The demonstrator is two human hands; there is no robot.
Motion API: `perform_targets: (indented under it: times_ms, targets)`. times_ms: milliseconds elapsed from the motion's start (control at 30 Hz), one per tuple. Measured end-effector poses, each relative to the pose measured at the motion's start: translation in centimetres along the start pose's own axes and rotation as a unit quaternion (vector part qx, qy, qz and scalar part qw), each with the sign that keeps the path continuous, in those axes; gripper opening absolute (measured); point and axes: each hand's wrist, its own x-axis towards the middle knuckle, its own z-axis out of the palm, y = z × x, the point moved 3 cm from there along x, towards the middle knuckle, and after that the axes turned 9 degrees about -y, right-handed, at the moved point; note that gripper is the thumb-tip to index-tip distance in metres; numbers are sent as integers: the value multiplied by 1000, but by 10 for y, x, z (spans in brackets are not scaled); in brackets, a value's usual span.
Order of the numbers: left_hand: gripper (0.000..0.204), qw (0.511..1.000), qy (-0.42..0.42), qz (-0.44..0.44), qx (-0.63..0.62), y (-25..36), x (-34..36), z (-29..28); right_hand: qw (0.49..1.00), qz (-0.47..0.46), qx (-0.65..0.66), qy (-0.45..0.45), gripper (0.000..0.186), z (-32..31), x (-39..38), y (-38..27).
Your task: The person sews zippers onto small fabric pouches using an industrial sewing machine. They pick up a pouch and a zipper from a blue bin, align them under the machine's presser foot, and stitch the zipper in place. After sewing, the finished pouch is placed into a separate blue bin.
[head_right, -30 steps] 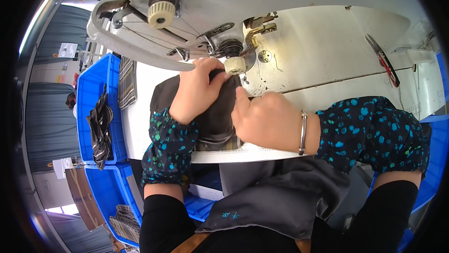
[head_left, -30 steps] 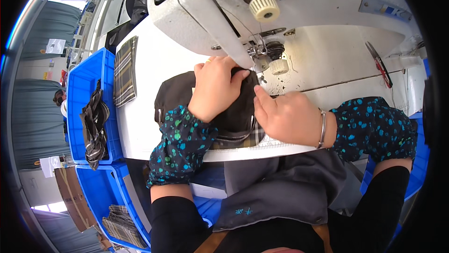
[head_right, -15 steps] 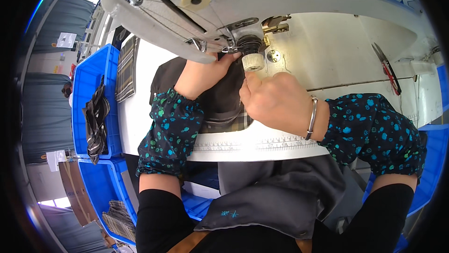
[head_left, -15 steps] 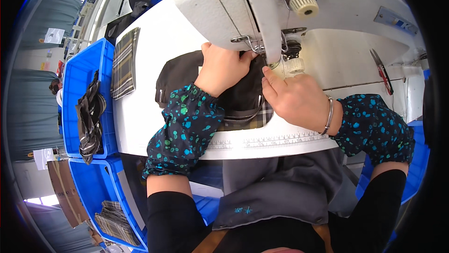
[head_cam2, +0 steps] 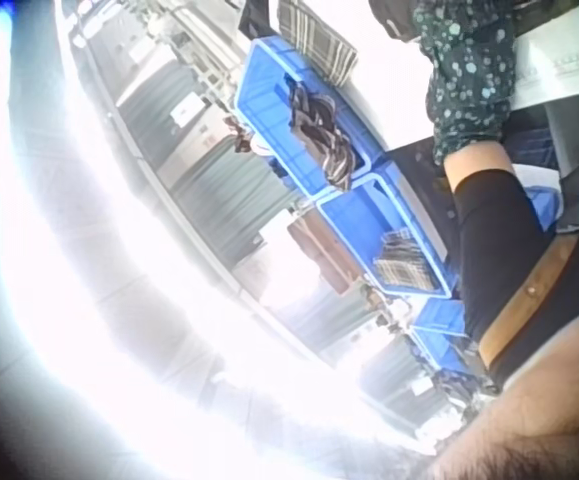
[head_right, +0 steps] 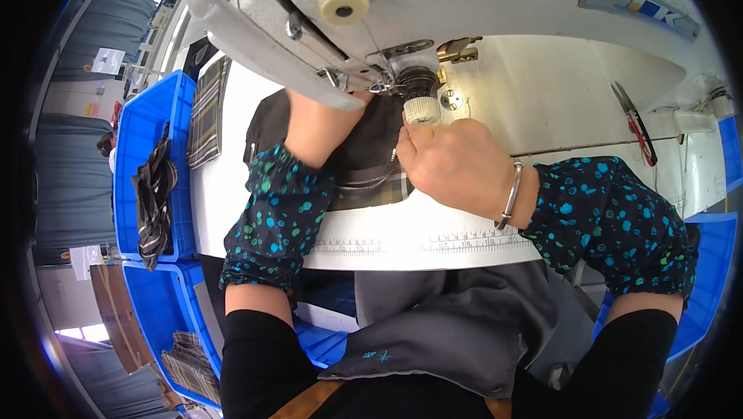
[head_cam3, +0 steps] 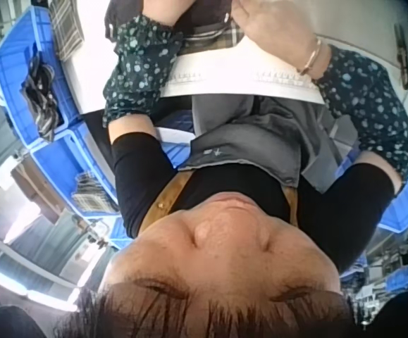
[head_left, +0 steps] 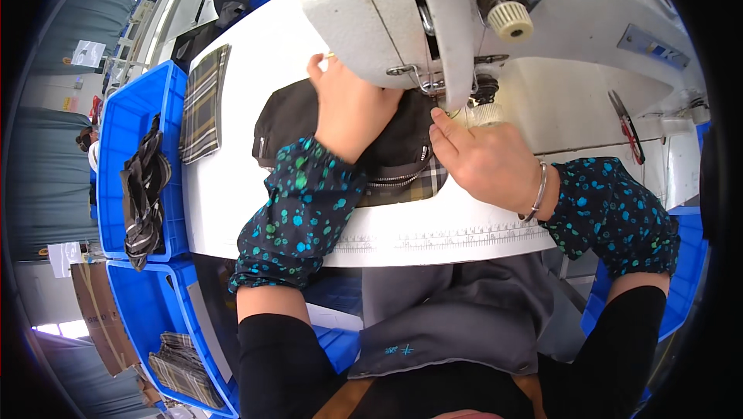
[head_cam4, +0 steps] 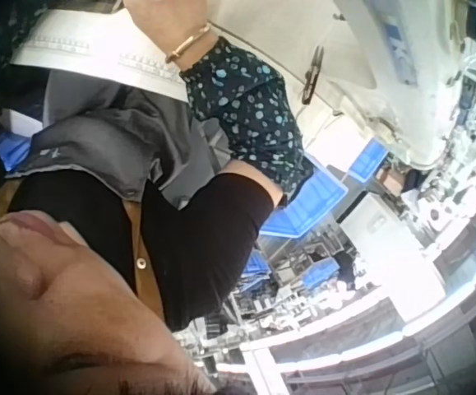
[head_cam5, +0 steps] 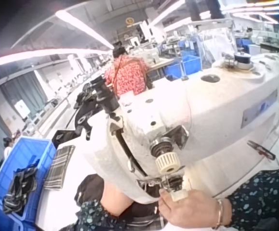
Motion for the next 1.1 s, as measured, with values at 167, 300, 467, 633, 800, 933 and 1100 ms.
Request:
perform_targets:
  times_ms: [167,300,467,633,800,933,1100]
  targets:
    - [36,985,-144,42,-85,47,-30,-66,1000,8,2,-2,21,1,-4,3]
    - [47,965,-238,79,-76,70,-66,-69,1000,6,-12,-16,21,-3,-5,-3]
    - [38,973,-186,119,-66,74,-65,-70,997,-53,-45,-45,25,-16,-24,-28]
    - [31,978,-152,115,-82,77,-63,-64,996,-74,-26,-33,26,-14,-24,-32]
    - [25,981,-139,90,-102,80,-64,-59,995,-89,-14,-39,30,-16,-25,-37]
    - [23,980,-142,80,-111,81,-64,-56,996,-74,-20,-55,30,-13,-28,-39]
    - [23,980,-146,76,-114,83,-65,-55,995,-73,-19,-68,32,-12,-28,-39]
